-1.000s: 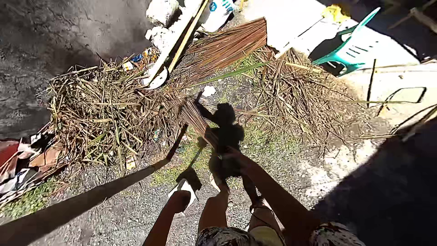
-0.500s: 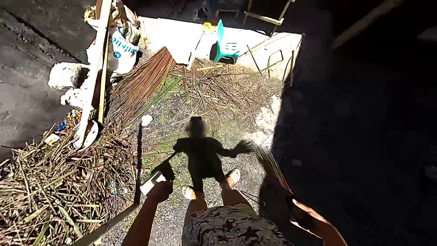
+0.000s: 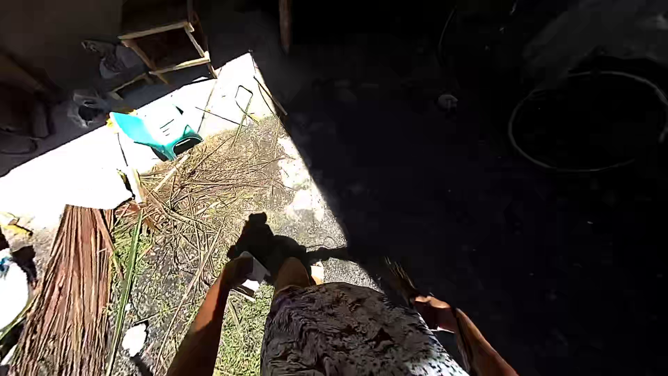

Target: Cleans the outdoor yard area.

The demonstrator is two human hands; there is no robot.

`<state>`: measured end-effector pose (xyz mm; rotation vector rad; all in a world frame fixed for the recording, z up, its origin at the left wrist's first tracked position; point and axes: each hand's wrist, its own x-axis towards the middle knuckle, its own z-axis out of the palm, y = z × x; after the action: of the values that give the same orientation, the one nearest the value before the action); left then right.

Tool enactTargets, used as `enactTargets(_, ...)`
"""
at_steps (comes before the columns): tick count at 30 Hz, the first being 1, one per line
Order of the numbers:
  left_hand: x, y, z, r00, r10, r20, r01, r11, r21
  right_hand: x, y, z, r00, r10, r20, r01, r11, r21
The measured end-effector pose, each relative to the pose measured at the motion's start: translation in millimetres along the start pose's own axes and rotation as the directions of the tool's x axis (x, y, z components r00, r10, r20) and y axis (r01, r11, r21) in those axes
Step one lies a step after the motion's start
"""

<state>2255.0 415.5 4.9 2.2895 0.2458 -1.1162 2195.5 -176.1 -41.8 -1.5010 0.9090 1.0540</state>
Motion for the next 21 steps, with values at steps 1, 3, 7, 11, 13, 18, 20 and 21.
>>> enactTargets(1, 19, 21, -12, 0.999, 0.026, 0.031, -0.028, 0.998, 0.062, -3, -2, -5, 1.000, -0.025, -0.002, 0.024, 0.996, -0.084)
enactTargets(3, 61, 60, -33, 0.989, 0.094, 0.111, -0.115, 0.972, 0.206, -5, -13, -10, 1.000, -0.027, -0.012, 0.025, 0.980, -0.196)
enactTargets(7, 134, 139, -68, 0.949, 0.228, 0.220, -0.288, 0.910, 0.298, 8, -39, -35, 0.998, -0.061, 0.022, 0.064, 0.972, -0.225)
enactTargets(11, 215, 205, -108, 0.903, 0.332, 0.273, -0.404, 0.872, 0.277, 32, -87, -55, 0.998, 0.056, 0.030, -0.044, 0.950, -0.308)
enactTargets(13, 269, 231, -134, 0.854, 0.426, 0.299, -0.501, 0.829, 0.248, 46, -114, -71, 0.998, 0.018, 0.067, 0.009, 0.920, -0.392)
enactTargets(18, 358, 321, -202, 0.872, 0.395, 0.288, -0.469, 0.841, 0.268, -3, -218, -51, 0.819, 0.032, -0.573, -0.018, 0.999, 0.029)
enactTargets(20, 376, 355, -225, 0.872, 0.359, 0.332, -0.455, 0.845, 0.281, -26, -267, -61, 0.885, 0.238, -0.401, -0.304, 0.946, -0.109)
enactTargets(21, 387, 370, -239, 0.871, 0.332, 0.363, -0.449, 0.837, 0.312, -20, -277, -64, 0.891, 0.240, -0.386, -0.356, 0.897, -0.263)
